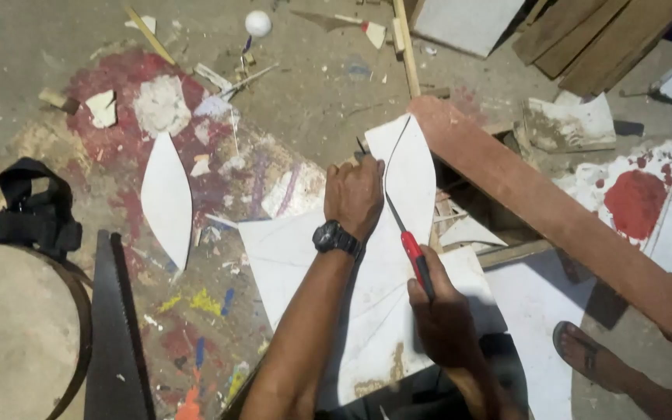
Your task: A person uses a utility knife to carefully cut a leaf-shaped piece out of a white foam board on a workshop floor.
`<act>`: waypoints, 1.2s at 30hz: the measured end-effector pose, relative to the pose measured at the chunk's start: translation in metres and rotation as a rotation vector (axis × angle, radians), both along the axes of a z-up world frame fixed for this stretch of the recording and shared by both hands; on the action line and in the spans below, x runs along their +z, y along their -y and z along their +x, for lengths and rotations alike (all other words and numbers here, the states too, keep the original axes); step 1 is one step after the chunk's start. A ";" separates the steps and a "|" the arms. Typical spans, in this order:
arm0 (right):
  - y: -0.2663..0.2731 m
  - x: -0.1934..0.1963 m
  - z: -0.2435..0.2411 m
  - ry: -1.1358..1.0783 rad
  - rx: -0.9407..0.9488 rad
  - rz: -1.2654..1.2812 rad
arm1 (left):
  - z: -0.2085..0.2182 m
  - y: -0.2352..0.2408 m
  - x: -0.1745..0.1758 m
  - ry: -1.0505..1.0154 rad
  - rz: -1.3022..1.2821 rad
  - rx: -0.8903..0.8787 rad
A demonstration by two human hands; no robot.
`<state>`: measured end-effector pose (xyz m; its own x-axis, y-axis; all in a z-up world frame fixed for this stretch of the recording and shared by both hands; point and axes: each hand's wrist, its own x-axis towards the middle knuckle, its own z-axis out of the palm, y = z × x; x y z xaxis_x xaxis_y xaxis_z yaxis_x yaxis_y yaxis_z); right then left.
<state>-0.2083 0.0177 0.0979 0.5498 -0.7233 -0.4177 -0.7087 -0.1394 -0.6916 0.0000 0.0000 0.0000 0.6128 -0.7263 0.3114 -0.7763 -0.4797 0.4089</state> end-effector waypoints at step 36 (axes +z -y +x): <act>-0.010 0.032 -0.013 -0.119 -0.129 0.035 | -0.008 -0.007 0.000 0.071 -0.300 0.123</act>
